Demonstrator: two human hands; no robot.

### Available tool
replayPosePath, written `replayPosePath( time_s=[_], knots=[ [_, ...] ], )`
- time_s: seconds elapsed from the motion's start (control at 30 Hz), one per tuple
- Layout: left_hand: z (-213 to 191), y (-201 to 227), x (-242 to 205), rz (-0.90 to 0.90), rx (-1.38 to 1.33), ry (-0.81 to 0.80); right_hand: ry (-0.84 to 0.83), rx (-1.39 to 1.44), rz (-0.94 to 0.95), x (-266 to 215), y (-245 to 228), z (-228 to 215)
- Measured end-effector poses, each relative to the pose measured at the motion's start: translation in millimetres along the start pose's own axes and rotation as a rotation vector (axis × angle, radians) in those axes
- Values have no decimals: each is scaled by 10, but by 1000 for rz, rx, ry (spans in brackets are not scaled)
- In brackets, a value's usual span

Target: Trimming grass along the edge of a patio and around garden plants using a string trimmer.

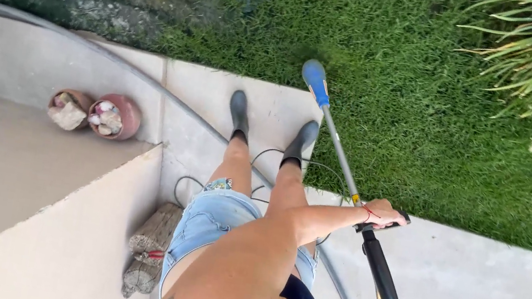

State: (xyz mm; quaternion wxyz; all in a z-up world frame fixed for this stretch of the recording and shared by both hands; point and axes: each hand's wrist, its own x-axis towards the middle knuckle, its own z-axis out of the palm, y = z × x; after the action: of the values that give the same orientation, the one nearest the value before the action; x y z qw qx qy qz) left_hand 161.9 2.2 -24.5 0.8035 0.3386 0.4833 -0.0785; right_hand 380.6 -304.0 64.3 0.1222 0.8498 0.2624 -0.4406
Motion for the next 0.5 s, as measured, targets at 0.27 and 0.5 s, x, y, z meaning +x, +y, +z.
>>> replayPosePath(
  time_s=[0.27, 0.5],
  knots=[
    [-380, -300, 299, 2, -4, 80, -52, 10, -136, 336, -366, 137],
    [-731, -398, 261, -25, -56, 178, -48, -74, -240, 577, -780, 37]
  ],
)
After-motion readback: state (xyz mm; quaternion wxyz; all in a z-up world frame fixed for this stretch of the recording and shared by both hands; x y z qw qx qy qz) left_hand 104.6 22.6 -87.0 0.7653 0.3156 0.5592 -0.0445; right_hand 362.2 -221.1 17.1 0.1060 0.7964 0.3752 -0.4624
